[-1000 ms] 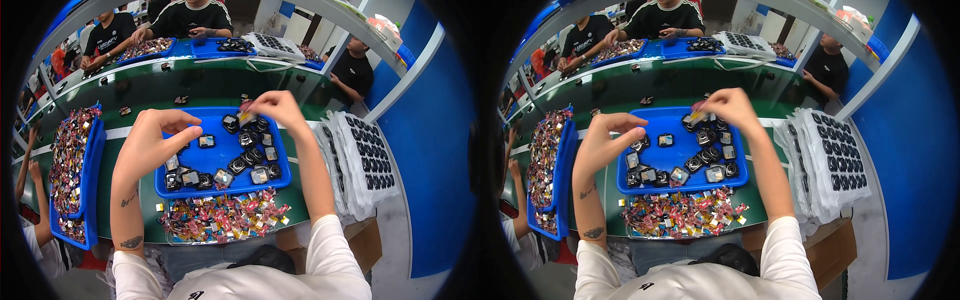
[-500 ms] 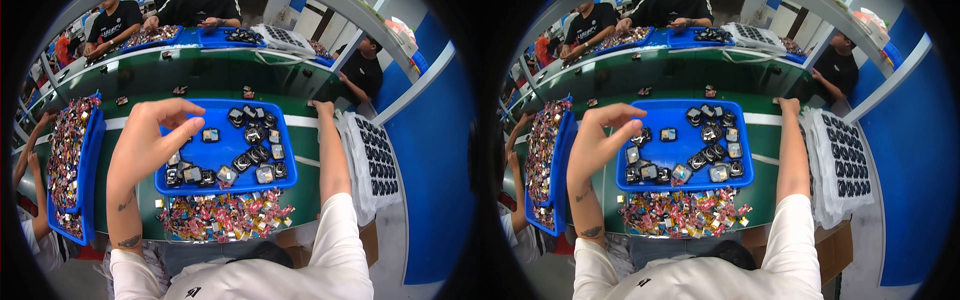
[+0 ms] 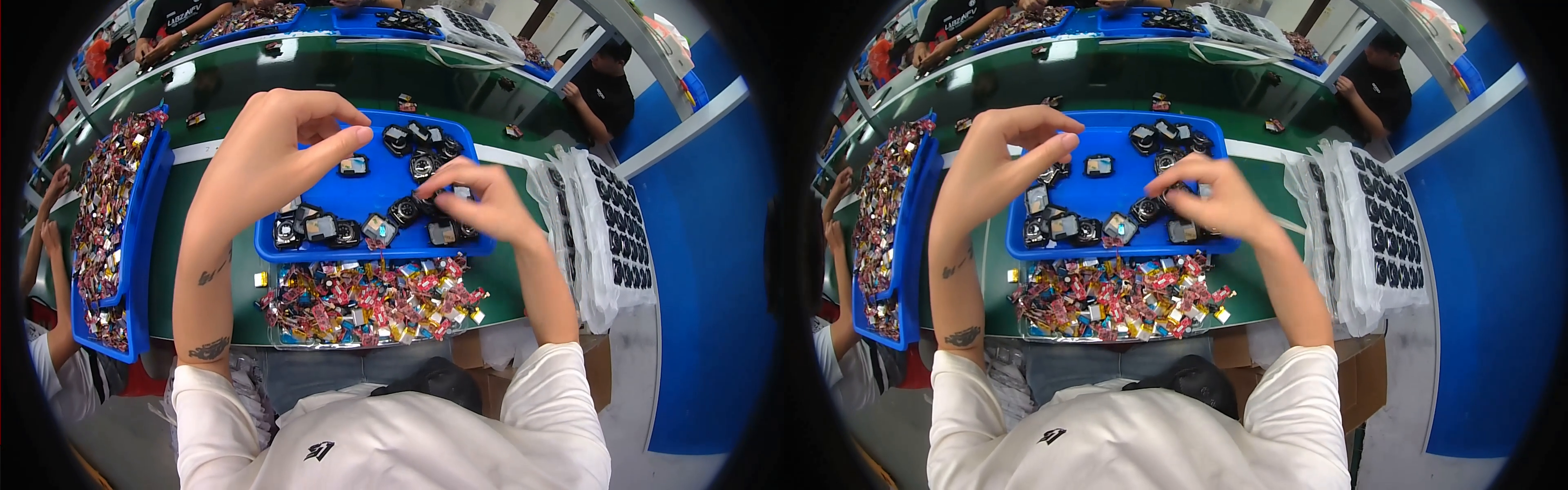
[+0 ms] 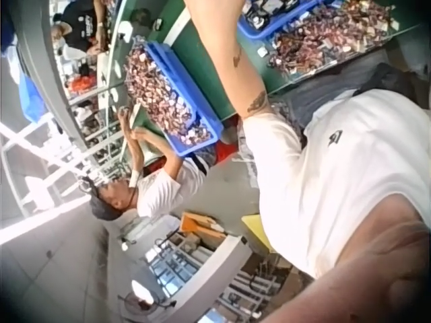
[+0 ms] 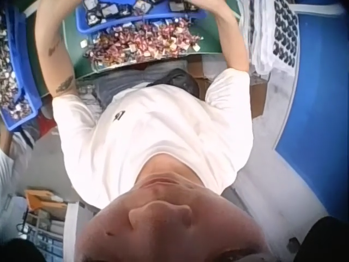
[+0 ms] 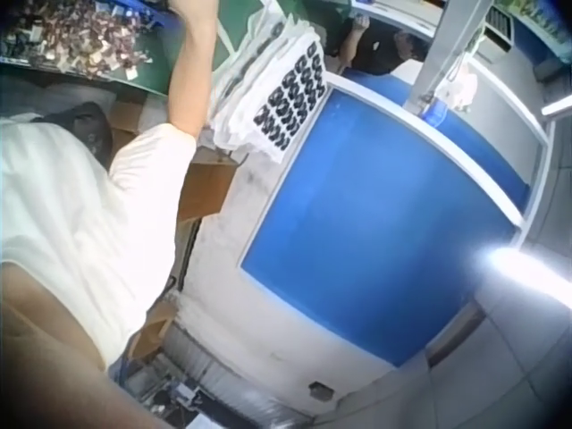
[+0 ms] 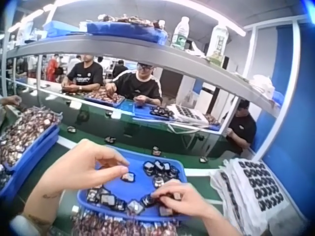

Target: Assembling small electronic or plastic components by hand at a factory workbench.

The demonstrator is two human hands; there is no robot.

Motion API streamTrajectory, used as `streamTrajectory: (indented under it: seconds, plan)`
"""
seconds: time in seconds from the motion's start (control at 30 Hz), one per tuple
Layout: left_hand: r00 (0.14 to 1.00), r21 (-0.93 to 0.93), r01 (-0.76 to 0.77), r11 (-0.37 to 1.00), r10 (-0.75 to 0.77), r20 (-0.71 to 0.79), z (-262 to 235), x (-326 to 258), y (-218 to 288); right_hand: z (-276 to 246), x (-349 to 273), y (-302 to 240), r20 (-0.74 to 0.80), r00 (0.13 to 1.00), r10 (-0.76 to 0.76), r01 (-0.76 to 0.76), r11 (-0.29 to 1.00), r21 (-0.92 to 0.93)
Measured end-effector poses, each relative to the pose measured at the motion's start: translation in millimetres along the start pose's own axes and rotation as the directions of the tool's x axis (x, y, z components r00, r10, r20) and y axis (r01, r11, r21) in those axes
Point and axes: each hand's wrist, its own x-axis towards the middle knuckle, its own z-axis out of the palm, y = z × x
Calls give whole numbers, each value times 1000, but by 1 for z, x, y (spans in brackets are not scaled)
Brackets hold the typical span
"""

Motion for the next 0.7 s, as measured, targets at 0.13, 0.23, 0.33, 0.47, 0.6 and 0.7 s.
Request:
streamTrajectory:
  seconds: [0.13, 0.23, 0.33, 0.47, 0.6, 0.7]
  plan:
    - [999, -18, -50, 999, 50, 3, 3, -4, 0, 45, 2, -21, 58, 994, -89, 100, 966, -238]
    - [997, -19, -70, 997, 71, 9, 7, -5, 3, 61, 8, -26, 38, 998, -45, 56, 930, -364]
    - [996, 9, -36, 999, 35, 80, 2, -5, 9, 60, 16, -24, 41, 999, -14, 22, 982, -188]
    - [996, 0, -82, 997, 82, 40, 2, -4, 8, 34, 30, -36, -110, 982, 154, -121, 958, 258]
    - [999, -109, -39, 993, 40, 7, 5, -5, 10, 21, 48, -49, -226, 974, 25, 75, 903, 424]
    - [999, -298, -29, 954, 22, -26, 9, -4, 10, 16, 54, -62, -228, 974, 6, 84, 920, 382]
